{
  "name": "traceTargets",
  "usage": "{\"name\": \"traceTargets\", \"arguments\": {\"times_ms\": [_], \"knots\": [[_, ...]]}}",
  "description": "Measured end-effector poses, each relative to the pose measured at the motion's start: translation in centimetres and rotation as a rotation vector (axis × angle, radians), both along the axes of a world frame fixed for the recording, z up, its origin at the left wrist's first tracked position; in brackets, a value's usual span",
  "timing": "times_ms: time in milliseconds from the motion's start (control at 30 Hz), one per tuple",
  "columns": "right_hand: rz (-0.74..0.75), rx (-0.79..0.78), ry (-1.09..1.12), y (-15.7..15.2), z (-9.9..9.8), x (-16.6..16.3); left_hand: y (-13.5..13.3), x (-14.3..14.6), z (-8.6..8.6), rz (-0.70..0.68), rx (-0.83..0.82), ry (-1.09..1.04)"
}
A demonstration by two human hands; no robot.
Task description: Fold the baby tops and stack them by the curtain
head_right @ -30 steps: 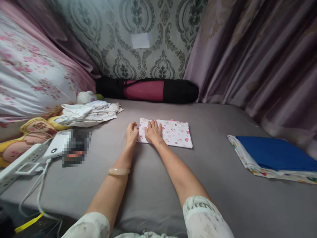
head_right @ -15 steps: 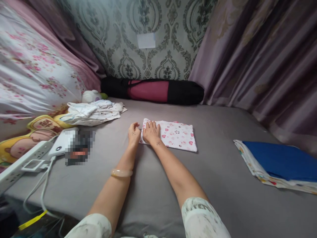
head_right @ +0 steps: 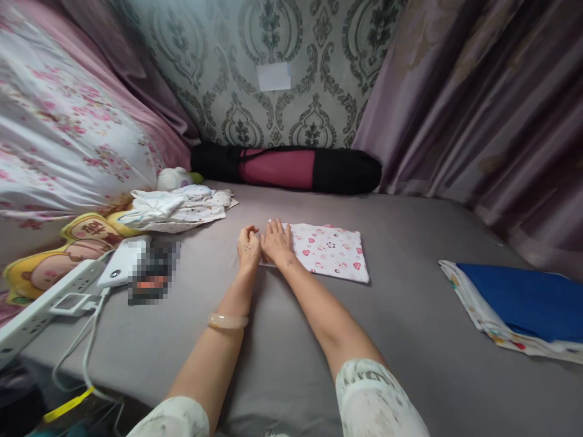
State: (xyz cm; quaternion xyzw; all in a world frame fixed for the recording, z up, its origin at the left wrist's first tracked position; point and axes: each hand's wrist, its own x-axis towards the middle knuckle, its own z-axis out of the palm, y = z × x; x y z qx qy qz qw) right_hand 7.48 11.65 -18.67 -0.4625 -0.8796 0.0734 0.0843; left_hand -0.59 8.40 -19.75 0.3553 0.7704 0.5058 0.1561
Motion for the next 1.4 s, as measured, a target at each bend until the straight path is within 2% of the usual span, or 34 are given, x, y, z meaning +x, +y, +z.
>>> {"name": "traceTargets", "arguments": {"times_ms": [100, 233, 333, 400, 567, 667, 800, 933, 1100, 1267, 1400], "knots": [[0.044, 0.026, -0.032, -1.4, -0.4, 0.6, -0.1, 0.2, 0.1, -0.003, -0.007, 0.001], [0.056, -0.021, -0.065, -2.4, -1.0, 1.0, -0.2, 0.5, 0.3, -0.004, -0.005, 0.017], [0.049, -0.051, -0.020, -2.3, -0.5, 1.6, -0.2, 0.8, 0.5, -0.028, -0.004, 0.046], [-0.012, -0.026, 0.037, -1.8, -0.1, 2.7, -0.2, 1.1, 0.5, -0.068, 0.002, 0.111], [-0.160, 0.071, 0.039, -0.6, -0.1, 7.2, -0.1, 2.9, -0.1, -0.345, -0.074, 0.438], [-0.168, 0.031, -0.007, -0.2, -0.9, 8.9, -0.3, 4.1, -0.4, -0.482, -0.197, 0.588], [-0.160, -0.021, -0.032, 0.0, -1.3, 9.4, -0.7, 4.6, -0.3, -0.609, -0.316, 0.725], [-0.144, -0.026, -0.005, 0.1, -0.9, 10.1, -0.8, 4.6, -0.1, -0.596, -0.340, 0.806], [-0.253, 0.061, 0.006, 0.4, -0.8, 12.4, -0.5, 4.8, -0.1, -0.480, -0.287, 0.883], [-0.265, 0.019, -0.028, 0.6, -1.6, 13.2, -0.2, 4.8, -0.7, -0.577, -0.413, 0.855], [-0.266, 0.003, -0.008, 0.8, -1.4, 13.6, -0.2, 4.7, -0.9, -0.545, -0.399, 0.863]]}}
